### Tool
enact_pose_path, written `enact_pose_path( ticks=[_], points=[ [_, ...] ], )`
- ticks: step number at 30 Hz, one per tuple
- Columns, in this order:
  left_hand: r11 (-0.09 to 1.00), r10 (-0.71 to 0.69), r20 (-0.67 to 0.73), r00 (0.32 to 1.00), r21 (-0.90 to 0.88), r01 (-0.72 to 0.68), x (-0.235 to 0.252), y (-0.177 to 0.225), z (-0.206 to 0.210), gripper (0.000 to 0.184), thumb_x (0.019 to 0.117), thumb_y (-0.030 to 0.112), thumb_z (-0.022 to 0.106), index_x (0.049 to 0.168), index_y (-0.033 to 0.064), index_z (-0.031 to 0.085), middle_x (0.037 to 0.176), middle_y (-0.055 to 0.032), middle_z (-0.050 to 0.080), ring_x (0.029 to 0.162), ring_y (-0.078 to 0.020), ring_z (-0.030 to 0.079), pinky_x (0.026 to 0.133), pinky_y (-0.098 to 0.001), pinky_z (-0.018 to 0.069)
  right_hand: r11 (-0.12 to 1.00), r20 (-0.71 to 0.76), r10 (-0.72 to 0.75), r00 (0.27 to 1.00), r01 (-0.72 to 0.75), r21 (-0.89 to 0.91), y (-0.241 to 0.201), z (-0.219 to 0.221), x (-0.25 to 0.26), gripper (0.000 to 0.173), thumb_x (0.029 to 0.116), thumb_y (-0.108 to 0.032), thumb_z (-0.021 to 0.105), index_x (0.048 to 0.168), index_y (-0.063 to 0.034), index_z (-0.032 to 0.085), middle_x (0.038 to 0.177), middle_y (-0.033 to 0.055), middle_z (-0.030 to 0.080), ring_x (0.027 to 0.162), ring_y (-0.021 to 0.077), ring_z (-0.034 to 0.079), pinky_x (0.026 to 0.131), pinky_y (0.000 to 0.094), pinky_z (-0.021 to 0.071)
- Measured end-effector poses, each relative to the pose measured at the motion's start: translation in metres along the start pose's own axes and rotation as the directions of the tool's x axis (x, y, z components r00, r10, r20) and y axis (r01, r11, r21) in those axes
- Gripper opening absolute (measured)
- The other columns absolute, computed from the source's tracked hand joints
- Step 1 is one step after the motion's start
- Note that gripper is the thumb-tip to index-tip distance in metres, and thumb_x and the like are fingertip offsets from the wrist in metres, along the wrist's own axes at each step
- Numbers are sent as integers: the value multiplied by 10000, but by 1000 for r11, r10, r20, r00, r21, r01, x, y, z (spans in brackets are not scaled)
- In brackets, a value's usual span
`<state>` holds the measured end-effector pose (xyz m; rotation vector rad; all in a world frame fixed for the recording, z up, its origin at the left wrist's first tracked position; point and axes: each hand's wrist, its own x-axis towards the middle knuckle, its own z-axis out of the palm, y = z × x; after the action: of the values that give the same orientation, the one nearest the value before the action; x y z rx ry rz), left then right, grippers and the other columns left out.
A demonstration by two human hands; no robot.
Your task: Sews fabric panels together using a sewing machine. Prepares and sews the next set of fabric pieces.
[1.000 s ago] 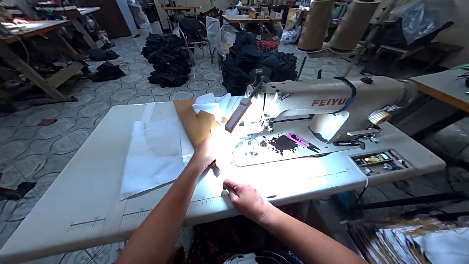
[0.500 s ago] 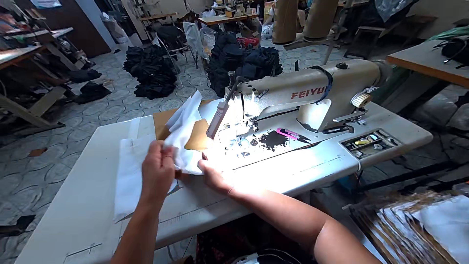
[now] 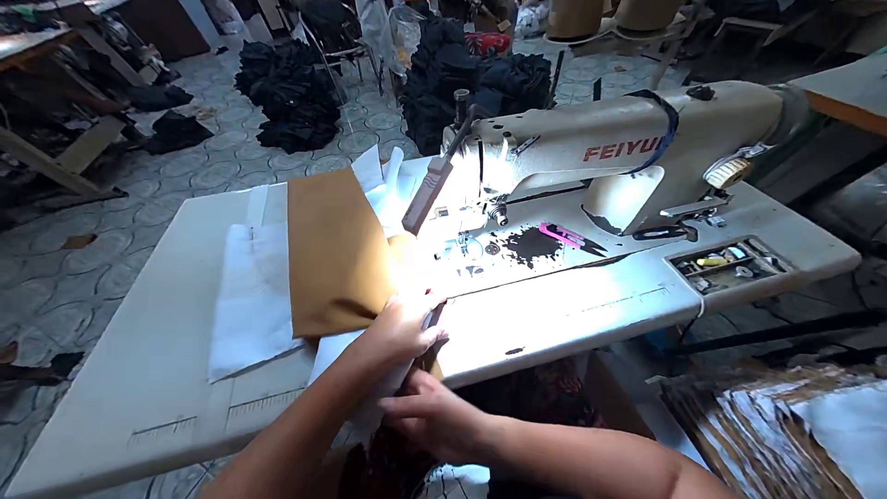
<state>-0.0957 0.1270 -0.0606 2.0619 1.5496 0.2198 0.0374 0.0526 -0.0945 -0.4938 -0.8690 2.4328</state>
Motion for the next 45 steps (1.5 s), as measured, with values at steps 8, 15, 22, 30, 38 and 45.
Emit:
enact_pose_path(
  ticks=[8,15,22,30,38,45],
  points=[
    [991,-81,-573,816,-135,4,-11,-2,44,518,836,207,784,1253,-67,643,1279,-235,645,1229,-340,607,1047,-466,488,-131,310,-666,679,302,-944,-57,-75,-29,231,910,-51,619,1069,51,751,933,153,773,862,198,762,809,333,614],
    [999,-33,-557,830,-49,7,-6,0,45,475,874,215,730,1246,-71,658,1246,-240,658,1202,-351,627,1044,-488,495,-479,424,-314,850,244,-843,-110,-103,54,489,907,-3,586,1392,-49,625,1424,170,607,1362,358,532,1138,545,389],
    [953,-122,-513,850,180,245,-8,15,30,188,912,156,681,978,-13,730,1080,-224,663,1114,-409,617,933,-569,480,-588,444,-245,862,232,-775,-109,-110,65,416,960,-16,526,1348,-63,670,1421,96,633,1343,295,567,1134,516,402],
    [952,113,-627,771,290,97,1,9,47,108,867,83,669,900,19,749,915,-160,687,909,-347,690,770,-522,547,-522,329,-250,911,159,-838,-119,-112,56,432,998,-73,500,1410,-94,627,1448,93,610,1322,290,577,1076,526,432],
    [894,189,-652,734,423,146,3,3,57,135,857,32,650,927,-17,755,883,-191,726,871,-383,718,768,-527,557,-570,328,-278,903,119,-813,-116,-111,58,425,984,-91,529,1396,-87,635,1443,98,612,1309,291,576,1061,529,400],
    [888,259,-666,700,449,99,8,-1,64,130,856,53,648,866,11,770,814,-173,728,812,-376,724,749,-524,564,-559,285,-286,915,82,-825,-113,-111,58,438,972,-125,582,1407,-113,630,1366,114,653,1224,317,620,1015,531,461]
  ],
)
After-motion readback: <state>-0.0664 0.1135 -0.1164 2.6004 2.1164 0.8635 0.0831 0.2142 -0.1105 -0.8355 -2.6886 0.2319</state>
